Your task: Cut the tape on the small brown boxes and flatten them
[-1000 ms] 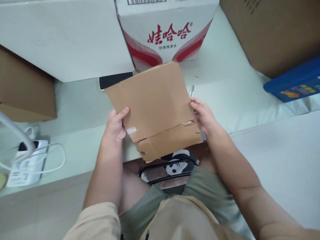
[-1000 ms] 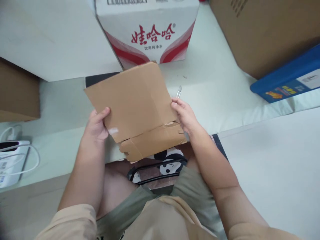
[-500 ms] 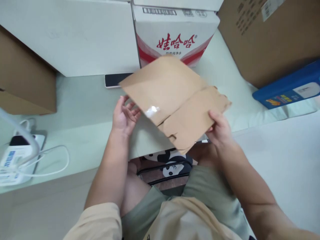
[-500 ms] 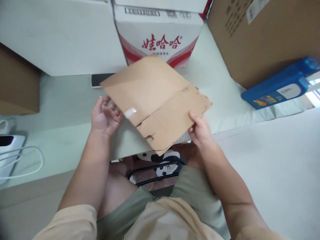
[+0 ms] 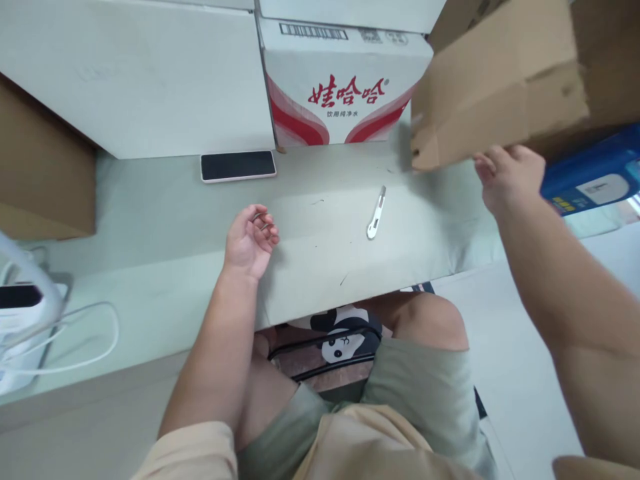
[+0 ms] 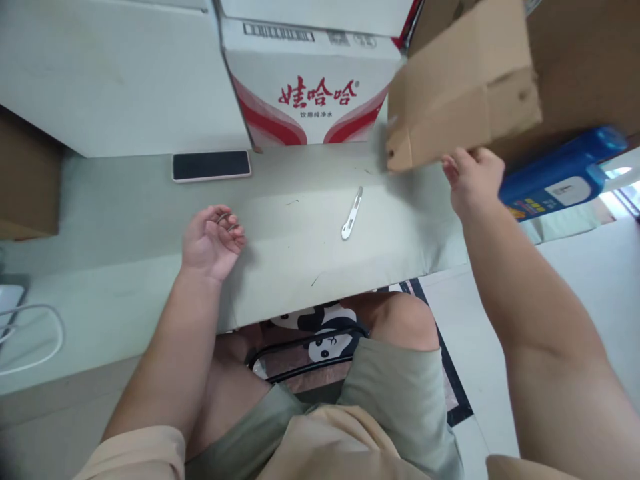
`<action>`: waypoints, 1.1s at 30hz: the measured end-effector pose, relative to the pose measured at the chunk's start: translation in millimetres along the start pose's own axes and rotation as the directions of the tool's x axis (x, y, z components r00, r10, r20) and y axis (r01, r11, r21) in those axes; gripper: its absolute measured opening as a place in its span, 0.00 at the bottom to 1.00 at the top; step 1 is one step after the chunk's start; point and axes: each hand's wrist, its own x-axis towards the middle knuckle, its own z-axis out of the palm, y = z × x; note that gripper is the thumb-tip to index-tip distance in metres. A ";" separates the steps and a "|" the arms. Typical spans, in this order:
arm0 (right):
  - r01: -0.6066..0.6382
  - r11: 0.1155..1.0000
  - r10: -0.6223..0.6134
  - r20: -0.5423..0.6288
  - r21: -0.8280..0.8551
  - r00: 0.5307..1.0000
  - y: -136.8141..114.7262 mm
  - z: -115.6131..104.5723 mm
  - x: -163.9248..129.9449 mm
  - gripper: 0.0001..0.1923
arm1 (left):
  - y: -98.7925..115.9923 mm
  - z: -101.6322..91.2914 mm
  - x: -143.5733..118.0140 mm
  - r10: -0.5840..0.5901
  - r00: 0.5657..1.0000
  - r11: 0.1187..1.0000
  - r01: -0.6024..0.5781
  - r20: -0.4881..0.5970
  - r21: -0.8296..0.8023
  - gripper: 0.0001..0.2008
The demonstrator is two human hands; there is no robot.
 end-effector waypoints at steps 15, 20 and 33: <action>0.020 0.943 0.257 0.765 -0.332 0.591 -2.6 95.1 -160.0 0.03 | 29.6 -29.5 -9.9 0.273 0.962 0.939 -0.269 -0.012 -0.214 0.12; 0.334 0.906 0.124 0.919 -0.258 0.373 -15.5 158.9 -224.0 0.02 | 53.8 -52.4 -30.1 0.340 0.930 0.866 -0.368 -0.143 -0.337 0.13; 0.775 0.525 -0.357 0.918 0.352 -0.175 -126.9 358.5 -423.6 0.31 | 94.5 -100.6 -49.4 0.325 0.880 0.760 -0.460 -0.346 -0.459 0.13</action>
